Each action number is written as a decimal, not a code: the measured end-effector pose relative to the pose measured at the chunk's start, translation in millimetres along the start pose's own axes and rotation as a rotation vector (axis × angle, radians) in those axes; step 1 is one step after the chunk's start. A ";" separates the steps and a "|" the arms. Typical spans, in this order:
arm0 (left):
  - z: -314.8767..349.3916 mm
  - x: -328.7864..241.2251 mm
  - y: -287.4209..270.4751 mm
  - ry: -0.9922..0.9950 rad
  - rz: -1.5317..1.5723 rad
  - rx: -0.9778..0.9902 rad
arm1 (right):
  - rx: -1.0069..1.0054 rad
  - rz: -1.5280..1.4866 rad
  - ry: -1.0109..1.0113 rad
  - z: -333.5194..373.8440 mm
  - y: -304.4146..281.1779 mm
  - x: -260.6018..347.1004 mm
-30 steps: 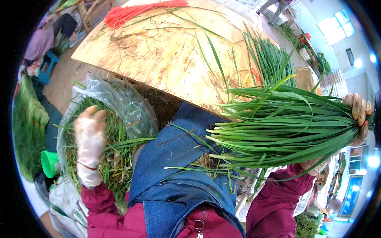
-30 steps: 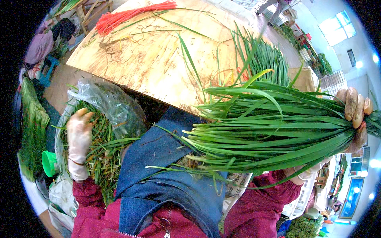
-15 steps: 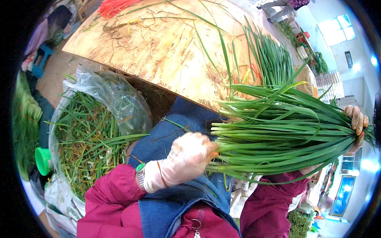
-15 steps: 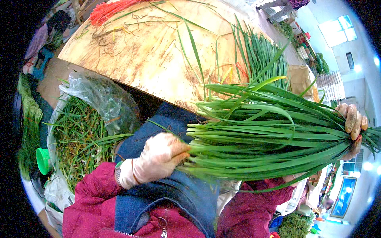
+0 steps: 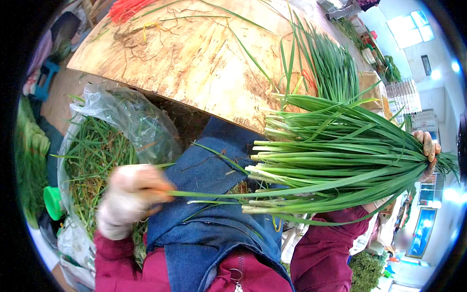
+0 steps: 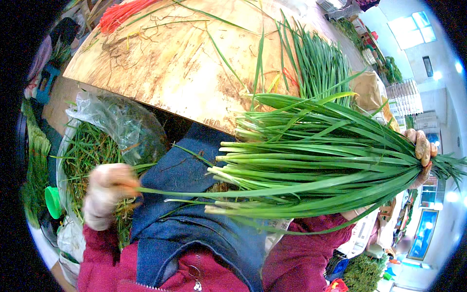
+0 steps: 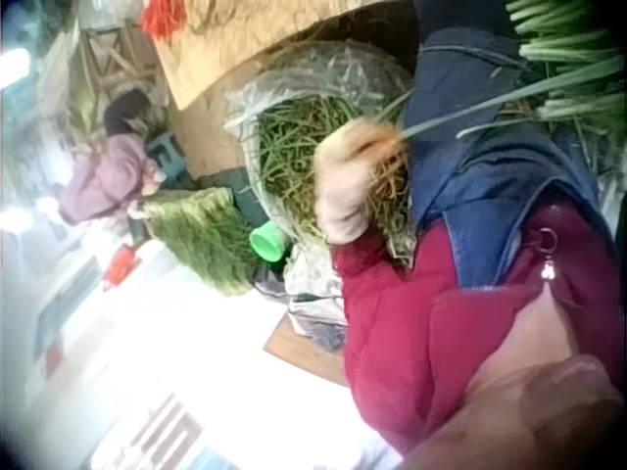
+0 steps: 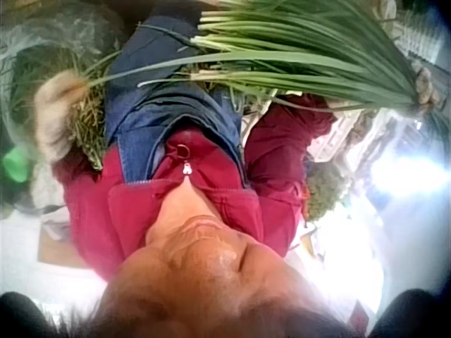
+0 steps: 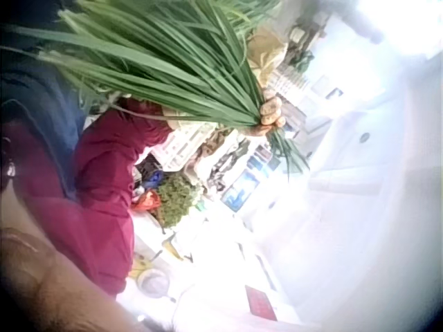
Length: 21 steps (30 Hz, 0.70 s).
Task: The person, wearing gloves, cleans and sorts bundles of green chives by hand, removing damaged leaves and debris before placing the cleaned bundles into a white plastic basket.
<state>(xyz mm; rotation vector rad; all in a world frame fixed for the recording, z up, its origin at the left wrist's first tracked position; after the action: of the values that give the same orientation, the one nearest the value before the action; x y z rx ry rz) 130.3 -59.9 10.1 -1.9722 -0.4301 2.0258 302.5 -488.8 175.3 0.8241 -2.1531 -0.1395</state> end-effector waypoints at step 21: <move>-60.1 -71.6 125.1 0.556 -0.230 -0.188 | -0.049 0.029 -0.090 12.6 19.8 22.6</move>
<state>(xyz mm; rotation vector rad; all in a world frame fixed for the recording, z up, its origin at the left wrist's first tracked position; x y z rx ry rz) 193.2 -202.2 24.2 -2.3523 -0.6885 1.2652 272.8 -489.1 188.8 0.7708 -2.2362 -0.2179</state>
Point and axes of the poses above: each hand's wrist, its own z-axis away from the middle knuckle, its own y-axis out of the palm, x = y × z, the point moved 5 cm from there along -z, towards the middle knuckle, and after that the axes turned 10 degrees about -x, right-handed, at the moved point
